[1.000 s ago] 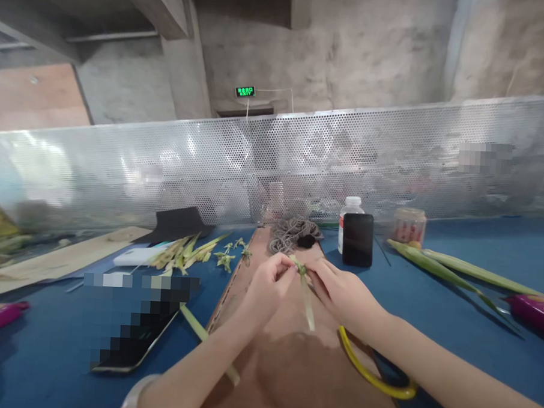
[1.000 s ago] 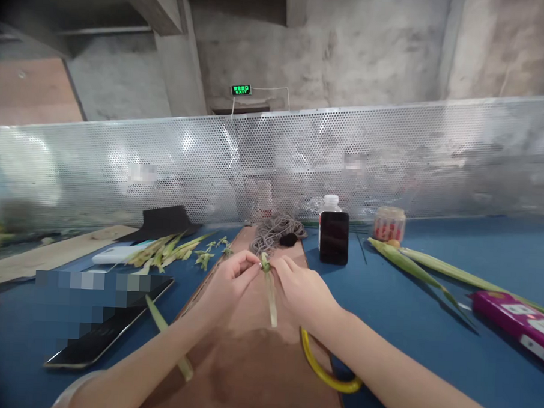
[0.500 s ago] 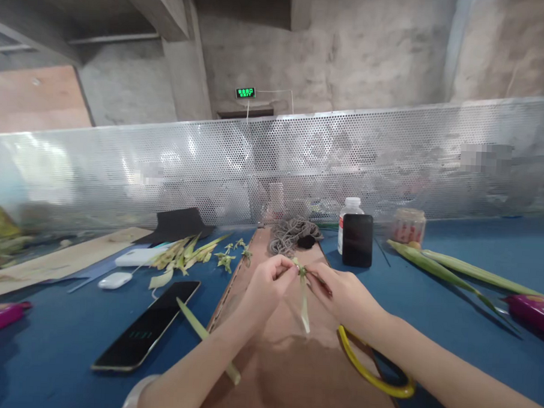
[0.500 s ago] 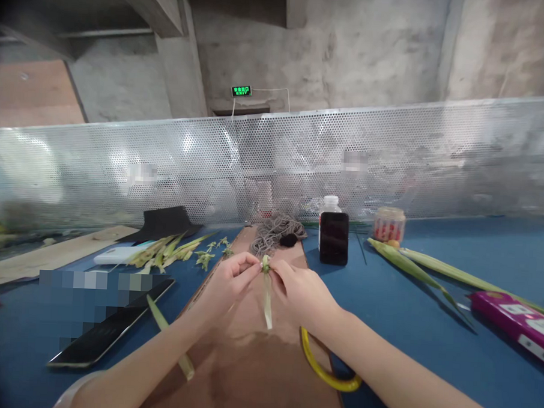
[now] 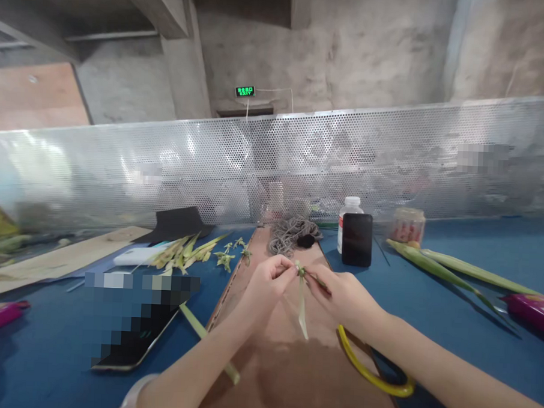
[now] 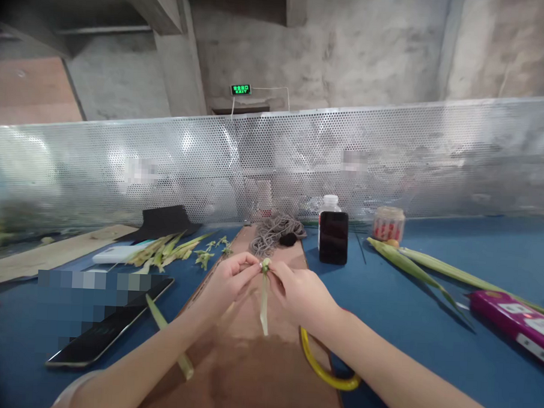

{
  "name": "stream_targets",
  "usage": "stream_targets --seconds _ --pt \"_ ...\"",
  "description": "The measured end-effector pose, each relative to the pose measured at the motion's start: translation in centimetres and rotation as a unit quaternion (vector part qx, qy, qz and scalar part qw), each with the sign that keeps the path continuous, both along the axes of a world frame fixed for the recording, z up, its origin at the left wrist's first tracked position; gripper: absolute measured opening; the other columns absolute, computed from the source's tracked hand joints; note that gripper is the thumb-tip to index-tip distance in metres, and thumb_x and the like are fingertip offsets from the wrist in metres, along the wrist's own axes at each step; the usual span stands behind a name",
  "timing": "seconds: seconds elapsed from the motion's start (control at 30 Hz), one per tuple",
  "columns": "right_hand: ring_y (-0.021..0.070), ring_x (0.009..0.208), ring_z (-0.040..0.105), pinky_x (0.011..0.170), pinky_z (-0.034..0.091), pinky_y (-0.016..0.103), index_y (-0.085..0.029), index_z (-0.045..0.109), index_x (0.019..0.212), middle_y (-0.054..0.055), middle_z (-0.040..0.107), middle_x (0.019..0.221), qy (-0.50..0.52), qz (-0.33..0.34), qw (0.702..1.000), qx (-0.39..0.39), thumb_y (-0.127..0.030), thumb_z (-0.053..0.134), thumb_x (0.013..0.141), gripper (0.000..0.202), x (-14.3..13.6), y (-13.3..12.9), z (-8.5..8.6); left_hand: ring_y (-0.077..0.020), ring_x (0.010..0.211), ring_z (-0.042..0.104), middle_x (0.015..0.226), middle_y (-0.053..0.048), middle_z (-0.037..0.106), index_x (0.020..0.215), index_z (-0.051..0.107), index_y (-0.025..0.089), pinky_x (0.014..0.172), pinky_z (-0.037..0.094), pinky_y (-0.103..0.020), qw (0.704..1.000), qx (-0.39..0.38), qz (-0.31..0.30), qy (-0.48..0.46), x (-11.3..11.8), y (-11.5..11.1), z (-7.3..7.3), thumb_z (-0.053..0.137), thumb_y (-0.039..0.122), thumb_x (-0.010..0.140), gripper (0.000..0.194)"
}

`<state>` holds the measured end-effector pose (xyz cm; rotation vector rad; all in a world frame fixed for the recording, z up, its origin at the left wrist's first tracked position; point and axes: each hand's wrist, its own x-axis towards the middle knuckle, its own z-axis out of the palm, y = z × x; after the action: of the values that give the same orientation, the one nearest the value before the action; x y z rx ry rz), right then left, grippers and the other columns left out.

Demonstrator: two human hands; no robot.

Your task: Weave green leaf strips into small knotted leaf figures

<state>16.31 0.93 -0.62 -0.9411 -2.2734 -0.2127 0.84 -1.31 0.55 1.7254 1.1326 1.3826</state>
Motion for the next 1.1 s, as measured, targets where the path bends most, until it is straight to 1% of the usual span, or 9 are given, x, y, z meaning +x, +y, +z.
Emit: stream_targets --seconds 0.23,0.37,0.5,0.67,0.73,0.8,0.87,0.97,1.1 --pt "0.0097 0.04 0.047 0.042 0.027 0.02 -0.017 0.056 0.086 -0.003 0.054 0.053 0.008 0.012 0.999 0.028 -0.02 0.039 0.083 0.017 0.2 0.1 -0.2 -0.0071 0.045 0.034 0.056 0.004 0.044 0.069 0.053 0.016 0.043 0.025 -0.019 1.0 -0.006 0.003 -0.005 0.1 -0.3 0.2 0.048 0.028 0.075 0.015" --pt "0.0096 0.039 0.046 0.041 0.026 0.021 -0.018 0.056 0.085 -0.003 0.053 0.051 0.009 0.011 0.999 0.04 -0.021 0.039 0.084 0.018 0.2 0.1 -0.3 -0.0083 0.051 0.038 0.06 0.002 0.047 0.068 0.052 0.016 0.048 0.03 -0.02 1.0 0.002 -0.005 -0.009 0.1 -0.5 0.3 0.047 0.027 0.076 0.014" --pt "0.0095 0.04 0.047 0.042 0.028 0.02 -0.018 0.057 0.089 -0.002 0.056 0.054 0.014 0.012 0.999 0.037 -0.022 0.038 0.084 0.02 0.2 0.1 -0.3 -0.0094 0.056 0.042 0.062 0.002 0.047 0.068 0.049 0.016 0.052 0.033 -0.02 0.999 0.009 -0.005 -0.032 0.4 -0.4 -0.1 0.047 0.026 0.076 0.013" --pt "0.0091 0.04 0.048 0.044 0.03 0.019 -0.018 0.057 0.096 -0.001 0.059 0.057 0.025 -0.001 0.999 0.039 -0.022 0.038 0.084 0.022 0.2 0.2 -0.4 -0.0068 0.047 0.038 0.059 0.005 0.043 0.074 0.044 0.018 0.046 0.031 -0.018 0.996 -0.035 -0.002 -0.076 0.8 -0.3 -0.4 0.047 0.03 0.077 0.013" --pt "0.0092 0.041 0.049 0.043 0.03 0.019 -0.017 0.056 0.098 -0.001 0.061 0.057 0.025 -0.001 0.998 0.049 -0.022 0.038 0.084 0.023 0.1 0.2 -0.5 -0.0065 0.045 0.035 0.057 0.006 0.04 0.076 0.044 0.019 0.044 0.029 -0.018 0.995 -0.044 0.016 -0.083 0.9 -0.3 -0.3 0.045 0.031 0.078 0.013" --pt "0.0094 0.042 0.05 0.044 0.031 0.019 -0.017 0.057 0.096 0.0 0.062 0.058 0.026 -0.003 0.998 0.059 -0.022 0.038 0.085 0.023 0.1 0.2 -0.6 -0.007 0.047 0.037 0.058 0.005 0.042 0.077 0.045 0.019 0.044 0.03 -0.018 0.996 -0.033 0.042 -0.075 0.8 -0.3 -0.2 0.044 0.031 0.079 0.012" --pt "0.0097 0.043 0.052 0.044 0.031 0.019 -0.017 0.058 0.094 0.001 0.063 0.06 0.031 -0.004 0.997 0.066 -0.022 0.038 0.084 0.022 0.0 0.1 -0.7 -0.0077 0.049 0.04 0.064 0.002 0.048 0.077 0.047 0.018 0.043 0.03 -0.018 0.997 -0.013 0.058 -0.058 0.8 -0.2 -0.2 0.044 0.03 0.079 0.012" --pt "0.0096 0.044 0.053 0.045 0.032 0.019 -0.017 0.058 0.094 0.001 0.064 0.062 0.04 -0.004 0.997 0.067 -0.022 0.039 0.084 0.022 0.0 0.1 -0.6 -0.0074 0.049 0.041 0.074 -0.001 0.053 0.083 0.05 0.018 0.041 0.031 -0.017 0.998 -0.002 0.053 -0.041 0.7 -0.1 -0.4 0.043 0.033 0.08 0.017" --pt "0.0092 0.042 0.05 0.045 0.033 0.019 -0.017 0.058 0.096 0.001 0.063 0.061 0.046 -0.004 0.997 0.062 -0.023 0.038 0.084 0.024 -0.1 0.0 -0.4 -0.0062 0.044 0.04 0.078 -0.001 0.056 0.092 0.052 0.019 0.039 0.032 -0.017 0.998 -0.002 0.047 -0.031 0.6 0.1 -0.7 0.042 0.037 0.08 0.024"
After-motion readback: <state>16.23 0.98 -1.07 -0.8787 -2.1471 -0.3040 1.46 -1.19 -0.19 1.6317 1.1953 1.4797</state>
